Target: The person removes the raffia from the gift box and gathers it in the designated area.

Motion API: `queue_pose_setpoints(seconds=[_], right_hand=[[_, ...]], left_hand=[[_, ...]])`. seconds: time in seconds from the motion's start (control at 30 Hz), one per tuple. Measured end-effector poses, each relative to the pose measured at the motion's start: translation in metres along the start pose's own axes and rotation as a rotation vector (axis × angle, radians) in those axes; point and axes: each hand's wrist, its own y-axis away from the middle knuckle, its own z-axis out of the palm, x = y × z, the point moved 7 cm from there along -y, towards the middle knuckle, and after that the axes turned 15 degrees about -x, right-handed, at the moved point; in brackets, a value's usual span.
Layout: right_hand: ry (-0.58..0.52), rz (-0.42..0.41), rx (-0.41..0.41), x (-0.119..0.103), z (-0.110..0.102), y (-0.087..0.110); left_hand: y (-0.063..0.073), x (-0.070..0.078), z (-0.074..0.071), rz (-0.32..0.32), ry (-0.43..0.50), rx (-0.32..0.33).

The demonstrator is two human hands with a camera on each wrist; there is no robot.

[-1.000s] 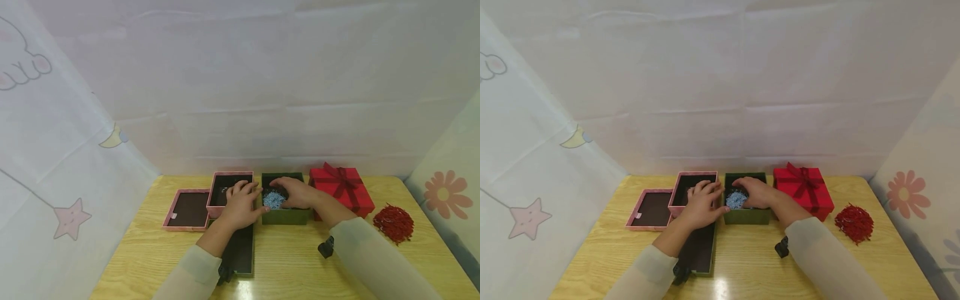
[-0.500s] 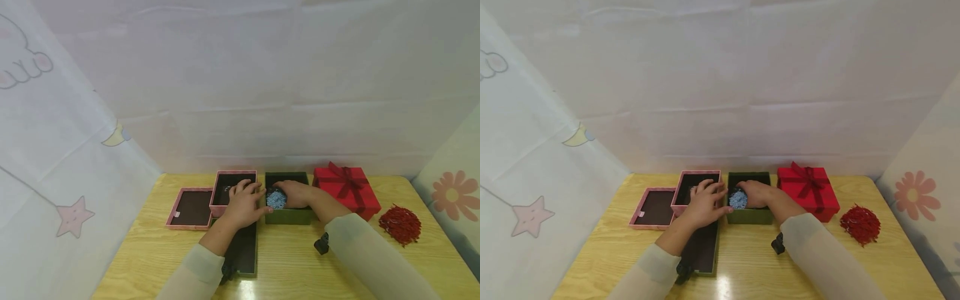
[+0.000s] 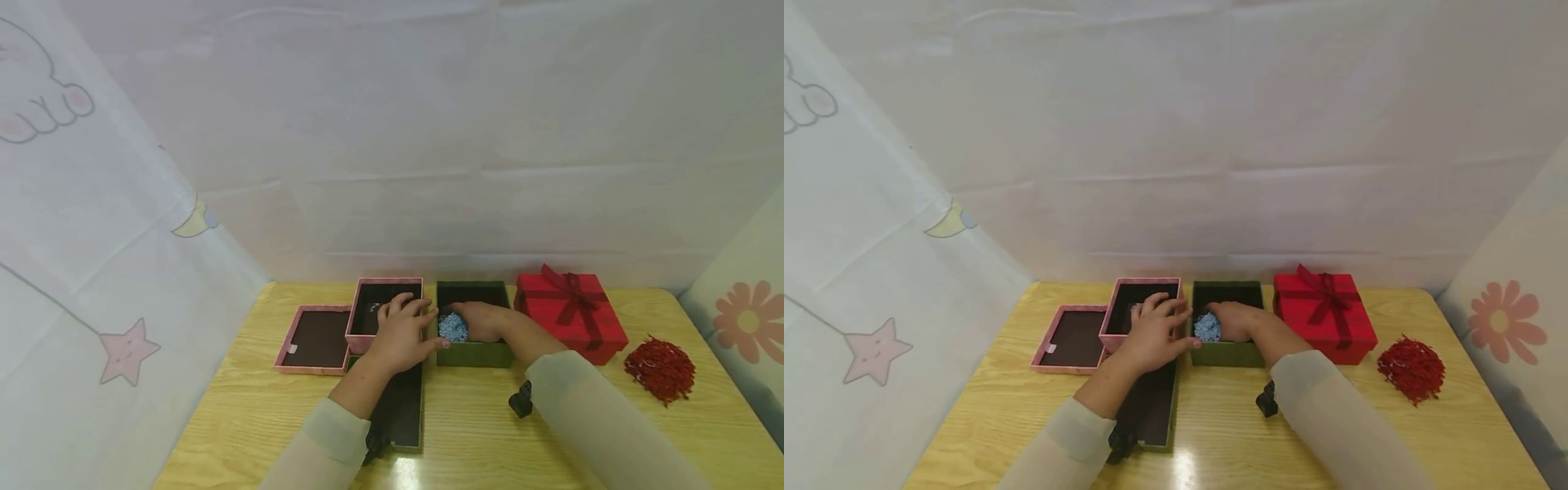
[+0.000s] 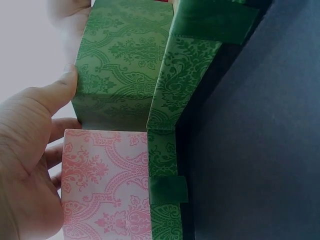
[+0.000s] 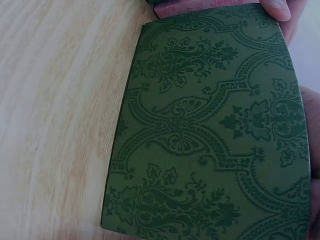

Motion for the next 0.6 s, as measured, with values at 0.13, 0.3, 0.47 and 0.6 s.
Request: queue_pose_setpoints(seconds=[0.13, 0.3, 0.47, 0.6], right_hand=[[-0.065, -0.036, 0.005, -0.0019, 0.0018, -0.0023], [-0.111, -0.042, -0.013, -0.0016, 0.0029, -0.0052], [-0.108, -0.06, -0.048, -0.0036, 0.0047, -0.0077], [-0.103, -0.098, -0.065, -0.0059, 0.0058, -0.0086]], left_hand=[[0.001, 0.0001, 0.0, -0.011, -0.002, 0.002], [0.001, 0.001, -0.001, -0.009, -0.003, 0.014], [0.0021, 0.0005, -0.001, -0.021, -0.012, 0.014], [0.0033, 0.0019, -0.0021, -0.024, -0.017, 0.013]])
